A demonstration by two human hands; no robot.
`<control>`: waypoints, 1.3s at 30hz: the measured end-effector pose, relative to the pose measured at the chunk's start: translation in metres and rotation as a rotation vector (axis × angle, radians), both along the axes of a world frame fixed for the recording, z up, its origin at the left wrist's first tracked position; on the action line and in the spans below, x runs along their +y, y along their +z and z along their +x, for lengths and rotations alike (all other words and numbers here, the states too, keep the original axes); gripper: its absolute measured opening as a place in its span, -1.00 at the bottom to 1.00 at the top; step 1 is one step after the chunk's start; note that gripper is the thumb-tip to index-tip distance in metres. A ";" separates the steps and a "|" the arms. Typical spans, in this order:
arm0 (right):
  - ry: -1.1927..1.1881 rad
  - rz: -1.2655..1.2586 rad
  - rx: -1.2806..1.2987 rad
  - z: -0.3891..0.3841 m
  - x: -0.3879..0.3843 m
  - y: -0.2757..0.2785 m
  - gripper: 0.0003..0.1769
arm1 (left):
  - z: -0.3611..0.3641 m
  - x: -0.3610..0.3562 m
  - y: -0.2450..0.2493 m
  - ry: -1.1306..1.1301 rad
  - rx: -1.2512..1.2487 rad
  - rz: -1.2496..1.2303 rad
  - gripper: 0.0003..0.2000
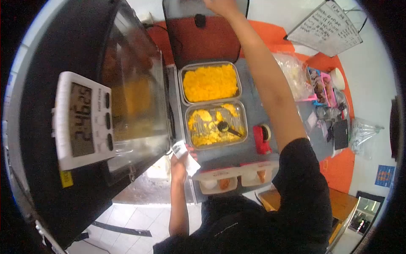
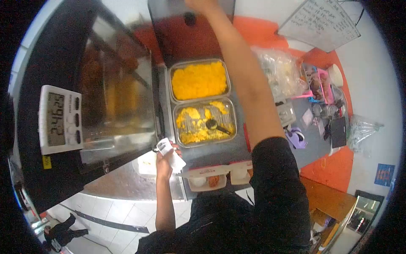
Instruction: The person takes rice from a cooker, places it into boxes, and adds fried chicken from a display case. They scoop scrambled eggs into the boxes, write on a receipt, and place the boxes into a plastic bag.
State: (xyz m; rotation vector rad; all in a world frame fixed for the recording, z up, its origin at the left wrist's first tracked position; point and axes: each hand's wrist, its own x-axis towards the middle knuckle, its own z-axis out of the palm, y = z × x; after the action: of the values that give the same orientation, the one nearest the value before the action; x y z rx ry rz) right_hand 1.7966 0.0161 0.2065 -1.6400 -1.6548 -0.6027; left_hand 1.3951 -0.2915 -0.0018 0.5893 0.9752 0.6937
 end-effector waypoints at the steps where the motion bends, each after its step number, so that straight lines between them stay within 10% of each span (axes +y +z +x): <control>1: -0.005 -0.023 0.008 -0.014 -0.027 -0.017 -0.49 | 0.001 0.001 -0.006 0.003 0.039 0.014 -0.72; 8: -0.050 -1.361 0.016 -0.073 -0.260 -0.206 -0.63 | 0.008 0.011 -0.055 -0.001 0.314 0.189 -0.78; 20: -0.155 -0.947 0.522 -0.124 -0.338 -0.266 -0.79 | 0.013 0.004 -0.096 0.033 0.372 0.127 -0.77; 30: 0.023 -0.993 0.365 -0.222 -0.297 -0.270 -0.72 | 0.027 0.004 -0.114 0.153 0.311 0.079 -0.80; 39: 0.256 -1.012 0.125 -0.155 -0.312 -0.254 -0.64 | 0.030 -0.001 -0.100 0.183 0.227 0.033 -0.82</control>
State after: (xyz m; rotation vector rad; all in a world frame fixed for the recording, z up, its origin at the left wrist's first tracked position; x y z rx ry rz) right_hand 1.6412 -0.2960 -0.0477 -1.9834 -2.1779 0.5707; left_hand 1.4249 -0.2920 -0.1014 0.6221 1.2417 0.8189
